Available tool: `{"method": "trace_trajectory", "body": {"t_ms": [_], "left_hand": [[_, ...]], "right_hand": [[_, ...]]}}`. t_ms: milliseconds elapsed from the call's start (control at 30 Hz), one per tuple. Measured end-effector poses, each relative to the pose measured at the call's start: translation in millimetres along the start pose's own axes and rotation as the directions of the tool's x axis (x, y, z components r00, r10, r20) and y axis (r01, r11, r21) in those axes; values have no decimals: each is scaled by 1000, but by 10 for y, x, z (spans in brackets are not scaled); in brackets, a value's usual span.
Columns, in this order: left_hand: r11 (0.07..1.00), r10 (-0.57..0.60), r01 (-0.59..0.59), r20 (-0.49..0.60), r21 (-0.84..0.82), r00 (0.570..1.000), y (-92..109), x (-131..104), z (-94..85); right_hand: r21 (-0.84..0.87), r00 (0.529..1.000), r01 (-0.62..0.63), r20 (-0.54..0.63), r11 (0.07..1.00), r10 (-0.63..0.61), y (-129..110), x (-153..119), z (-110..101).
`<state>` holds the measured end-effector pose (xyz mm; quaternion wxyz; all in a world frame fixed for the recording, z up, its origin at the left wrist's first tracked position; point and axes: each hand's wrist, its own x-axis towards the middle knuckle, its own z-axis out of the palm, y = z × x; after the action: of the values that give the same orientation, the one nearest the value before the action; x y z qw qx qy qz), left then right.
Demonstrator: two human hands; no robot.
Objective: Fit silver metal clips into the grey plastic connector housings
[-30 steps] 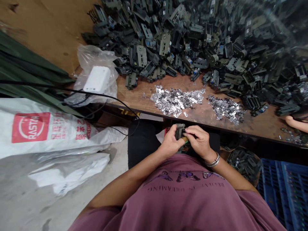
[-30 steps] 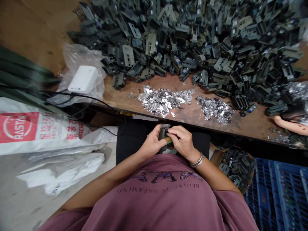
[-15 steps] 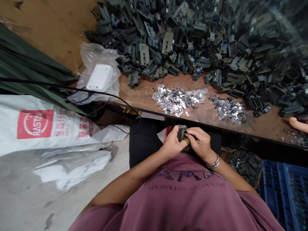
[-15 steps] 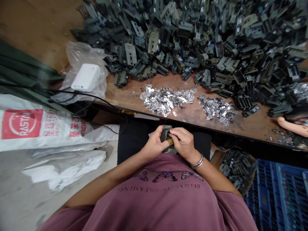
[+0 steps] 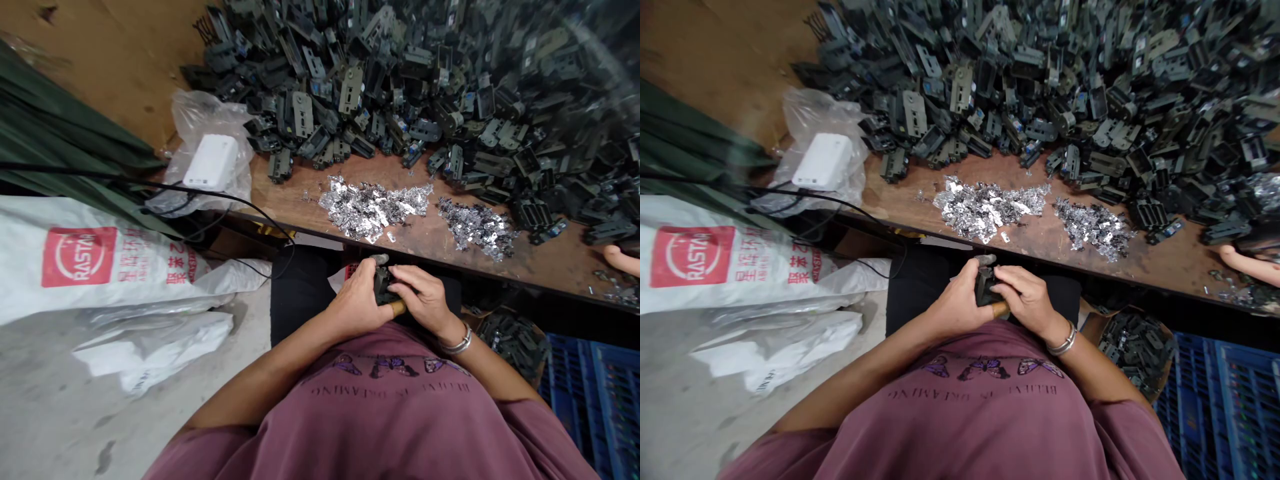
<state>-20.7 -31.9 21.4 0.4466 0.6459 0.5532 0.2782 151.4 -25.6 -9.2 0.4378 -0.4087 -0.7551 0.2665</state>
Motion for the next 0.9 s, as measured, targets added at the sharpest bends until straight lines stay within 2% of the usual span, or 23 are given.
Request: {"method": "trace_trajectory", "body": {"t_ms": [133,333,433,533,633,700,767,833,900], "left_hand": [[992,126,-126,-62,14,990,16,16,-71],[958,258,-234,-135,166,957,-61,-4,-97],[950,293,-263,-193,166,936,-99,-24,-95],[959,278,-262,-206,104,938,-81,-26,-114],[974,209,-222,-182,-51,961,-48,-14,-138],[963,87,-129,-178,-236,980,-51,-8,-135],[884,-122,40,-146,-465,982,-77,-7,-108],[758,-301,193,-72,-623,951,-107,-5,-63],[673,-375,267,-8,-690,927,-118,2,-21]], "right_hand": [[37,990,-119,-76,992,121,-19,-78,-27],[4,993,-110,34,994,109,-79,-160,44],[11,992,-123,36,992,123,-102,-168,53],[21,991,-127,45,992,126,-94,-169,59],[41,989,-140,52,989,138,-75,-174,72],[51,988,-151,49,987,149,-69,-180,78],[48,987,-158,40,986,156,-68,-187,73],[36,986,-166,34,985,165,-64,-197,53],[23,983,-184,30,983,183,-42,-208,7]]}}
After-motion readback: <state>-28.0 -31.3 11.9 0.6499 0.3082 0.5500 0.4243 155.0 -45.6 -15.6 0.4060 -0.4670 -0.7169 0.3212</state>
